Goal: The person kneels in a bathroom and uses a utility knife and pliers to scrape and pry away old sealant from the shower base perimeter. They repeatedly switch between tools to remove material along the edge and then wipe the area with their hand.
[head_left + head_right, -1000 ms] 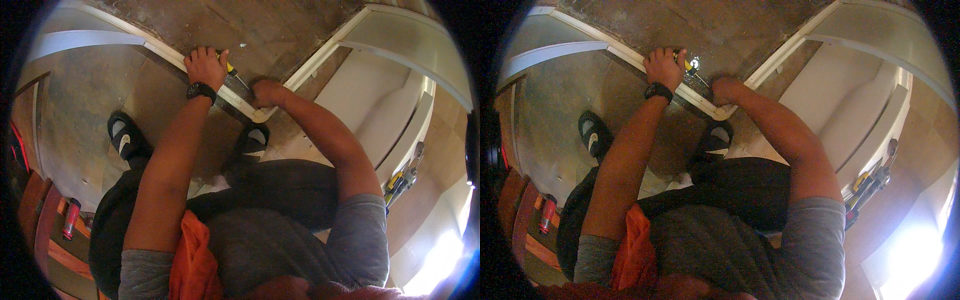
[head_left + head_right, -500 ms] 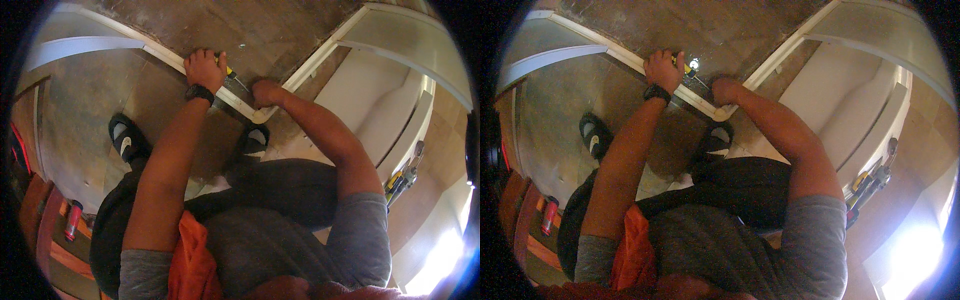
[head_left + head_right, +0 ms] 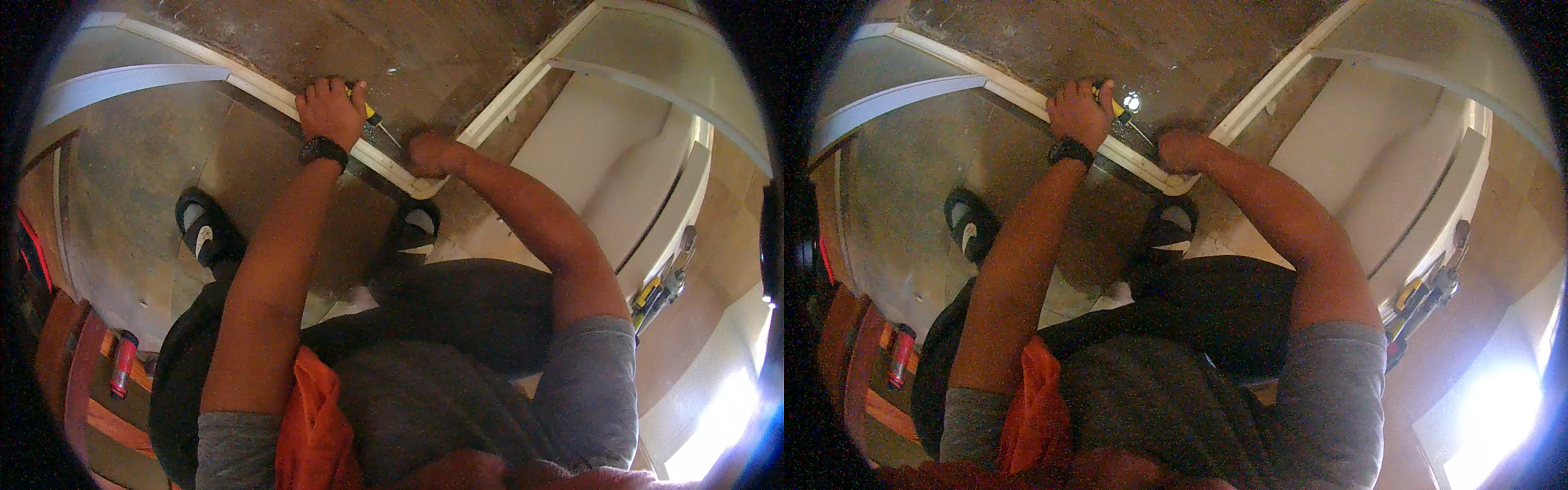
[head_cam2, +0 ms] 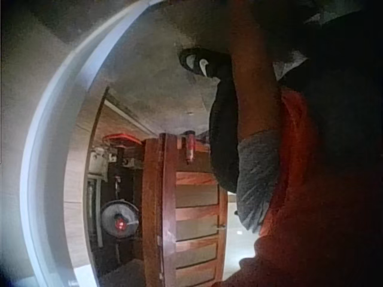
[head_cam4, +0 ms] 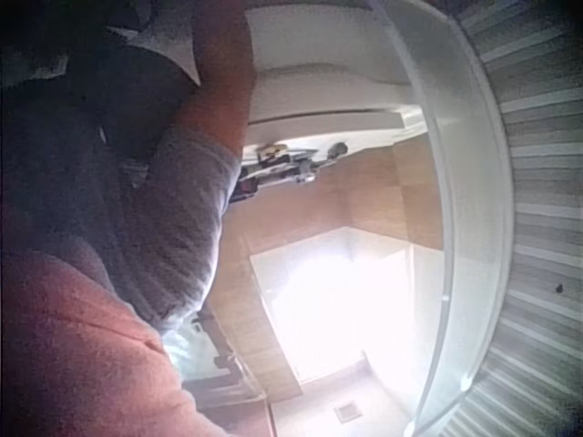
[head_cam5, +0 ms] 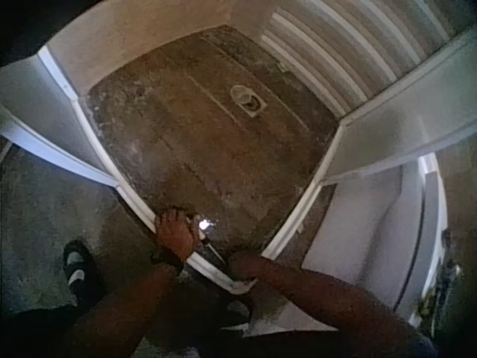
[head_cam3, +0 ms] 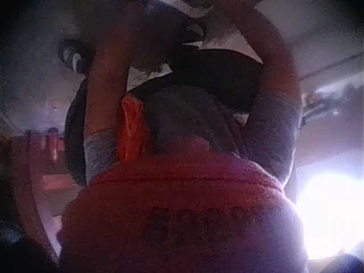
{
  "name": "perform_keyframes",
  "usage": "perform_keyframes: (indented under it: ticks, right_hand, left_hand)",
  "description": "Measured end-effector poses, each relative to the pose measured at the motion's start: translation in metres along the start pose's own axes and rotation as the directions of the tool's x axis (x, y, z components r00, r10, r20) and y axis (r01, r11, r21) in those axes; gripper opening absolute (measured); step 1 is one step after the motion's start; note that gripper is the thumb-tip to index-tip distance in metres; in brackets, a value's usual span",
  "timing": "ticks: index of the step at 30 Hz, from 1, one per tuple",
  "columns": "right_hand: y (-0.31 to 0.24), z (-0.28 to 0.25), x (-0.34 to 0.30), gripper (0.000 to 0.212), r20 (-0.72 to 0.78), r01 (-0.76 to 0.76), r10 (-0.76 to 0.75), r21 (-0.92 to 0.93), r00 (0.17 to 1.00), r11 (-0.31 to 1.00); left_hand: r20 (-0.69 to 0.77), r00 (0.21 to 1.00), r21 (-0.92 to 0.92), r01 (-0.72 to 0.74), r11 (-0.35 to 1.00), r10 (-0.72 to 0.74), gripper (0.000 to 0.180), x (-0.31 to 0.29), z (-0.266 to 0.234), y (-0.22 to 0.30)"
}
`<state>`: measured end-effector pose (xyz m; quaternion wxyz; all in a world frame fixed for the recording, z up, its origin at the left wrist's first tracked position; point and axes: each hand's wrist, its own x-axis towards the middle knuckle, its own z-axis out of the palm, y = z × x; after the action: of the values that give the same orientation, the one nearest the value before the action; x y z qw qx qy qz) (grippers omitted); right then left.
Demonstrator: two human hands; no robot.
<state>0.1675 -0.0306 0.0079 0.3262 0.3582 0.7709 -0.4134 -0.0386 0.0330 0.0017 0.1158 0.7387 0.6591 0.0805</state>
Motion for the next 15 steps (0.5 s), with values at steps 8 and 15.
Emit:
perform_keyframes:
  ticks: [8,15]
  right_hand:
    - [-0.013,-0.023,-0.009,0.048,0.158,-0.281,0.245,0.273,0.957,0.920]
    - [-0.012,-0.025,-0.011,0.051,0.060,-0.203,0.195,0.235,0.979,0.951]
  left_hand:
    - [0.070,0.997,-0.037,0.033,0.999,-0.030,0.051,0.002,-0.003,-0.001]
    - [0.093,0.995,-0.048,0.050,0.998,-0.045,0.051,0.001,-0.003,-0.001]
